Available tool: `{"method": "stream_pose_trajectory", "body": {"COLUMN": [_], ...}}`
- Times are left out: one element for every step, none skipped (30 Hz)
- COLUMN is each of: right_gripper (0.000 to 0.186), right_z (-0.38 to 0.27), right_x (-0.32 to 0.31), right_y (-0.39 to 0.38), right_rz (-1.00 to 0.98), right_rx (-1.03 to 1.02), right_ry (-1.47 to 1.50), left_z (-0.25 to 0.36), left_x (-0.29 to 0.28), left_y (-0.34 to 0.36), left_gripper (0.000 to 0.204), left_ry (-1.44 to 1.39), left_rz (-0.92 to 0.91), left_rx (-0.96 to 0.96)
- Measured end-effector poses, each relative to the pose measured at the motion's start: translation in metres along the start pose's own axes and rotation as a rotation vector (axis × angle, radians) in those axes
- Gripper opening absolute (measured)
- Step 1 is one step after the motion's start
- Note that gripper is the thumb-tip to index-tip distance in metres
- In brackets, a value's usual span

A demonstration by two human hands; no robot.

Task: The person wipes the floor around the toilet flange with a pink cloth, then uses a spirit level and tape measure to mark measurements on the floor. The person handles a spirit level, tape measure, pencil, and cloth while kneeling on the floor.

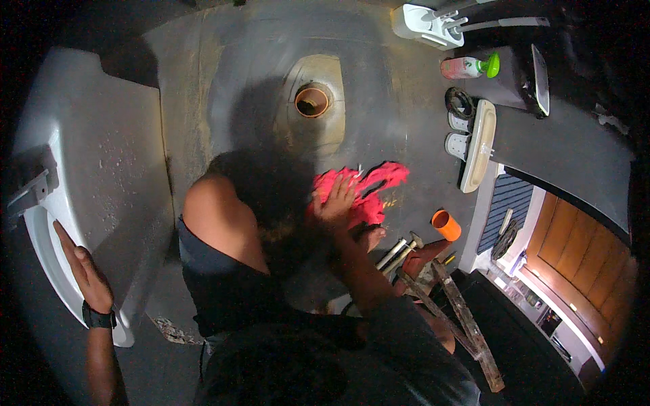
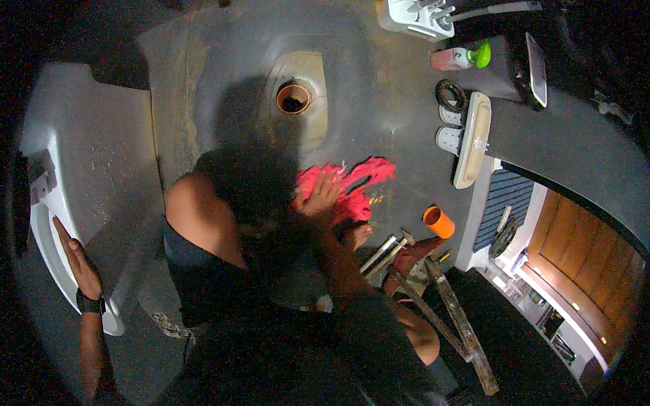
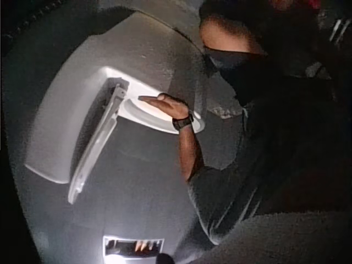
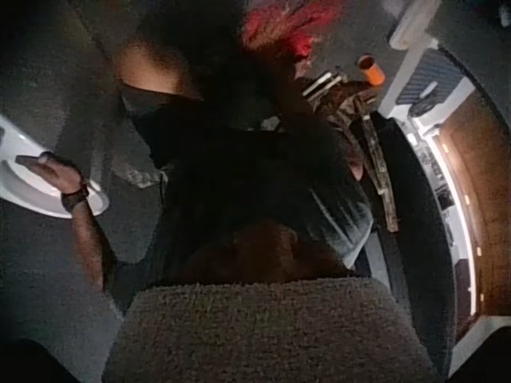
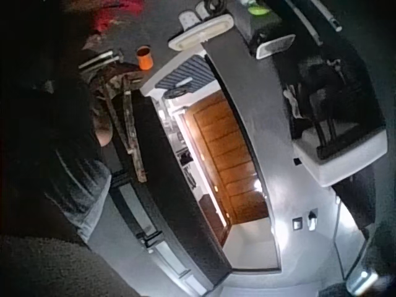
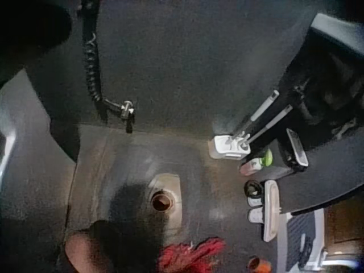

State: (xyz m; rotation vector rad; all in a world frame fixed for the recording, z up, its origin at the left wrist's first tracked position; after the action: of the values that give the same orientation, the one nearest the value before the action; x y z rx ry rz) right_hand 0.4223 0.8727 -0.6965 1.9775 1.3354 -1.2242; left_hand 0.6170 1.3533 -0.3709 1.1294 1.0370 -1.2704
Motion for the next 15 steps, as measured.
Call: {"method": "stream_pose_trajectory", "body": {"right_gripper": [0.087,0.086,0.085,0.084,0.081,0.079,0.077,0.074,0.070,0.067,0.063,0.060,0.056,0.051,0.047], "right_z": [-0.001,-0.002,-0.002,-0.004,-0.012,-0.023,-0.038,-0.050,-0.070,-0.087,-0.104,-0.115,-0.124,-0.121,-0.114], "right_x": [0.010,0.019,0.030,0.039,0.048,0.054,0.053,0.055,0.050,0.039,0.030,0.016,0.000,-0.014,-0.033], "right_y": [-0.012,-0.021,-0.028,-0.034,-0.041,-0.045,-0.049,-0.051,-0.058,-0.057,-0.054,-0.050,-0.040,-0.023,-0.010], "right_rz": [-0.039,-0.025,-0.044,-0.019,0.008,0.080,0.218,0.077,-0.002,-0.077,-0.279,-0.480,-0.622,-0.836,-0.941], "right_rx": [0.055,0.054,0.077,0.063,0.021,-0.069,-0.211,-0.205,-0.246,-0.303,-0.235,-0.177,-0.176,-0.115,-0.142], "right_ry": [0.017,0.005,-0.004,-0.027,-0.031,-0.051,-0.043,0.044,0.161,0.231,0.264,0.249,0.267,0.116,0.052], "left_z": [0.001,0.001,0.001,0.001,0.001,0.001,0.001,0.000,0.000,0.000,0.001,0.001,0.003,0.004,0.007], "left_x": [0.000,0.000,0.001,0.001,0.002,0.002,0.002,0.003,0.003,0.003,0.003,0.003,0.003,0.004,0.004], "left_y": [0.000,0.000,0.000,0.001,0.001,0.000,0.000,0.000,-0.001,-0.001,-0.001,-0.001,0.000,0.001,0.002], "left_gripper": [0.074,0.074,0.074,0.074,0.074,0.074,0.074,0.074,0.074,0.074,0.074,0.074,0.074,0.074,0.072], "left_ry": [-0.009,-0.018,-0.018,-0.018,-0.018,-0.018,-0.020,-0.022,-0.020,-0.016,-0.012,-0.019,-0.026,-0.040,-0.026], "left_rz": [-0.002,-0.006,-0.006,-0.007,-0.013,-0.013,-0.012,-0.008,-0.011,-0.015,-0.009,-0.011,-0.005,0.002,0.008], "left_rx": [-0.005,-0.004,-0.007,-0.007,-0.007,-0.011,-0.020,-0.033,-0.034,-0.034,-0.033,-0.023,-0.015,-0.022,-0.007]}}
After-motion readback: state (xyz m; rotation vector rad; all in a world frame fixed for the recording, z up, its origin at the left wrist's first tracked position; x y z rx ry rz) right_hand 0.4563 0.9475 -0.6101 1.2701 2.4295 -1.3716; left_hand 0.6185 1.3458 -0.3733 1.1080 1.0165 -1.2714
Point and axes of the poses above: each hand's wrist, its own y-axis towards the middle knuckle, its own x-axis out of the palm, z = x × y, the point moved 3 cm from there along y, towards the middle knuckle, and after that the axes turned 14 degrees about y, right-handed, at the moved point
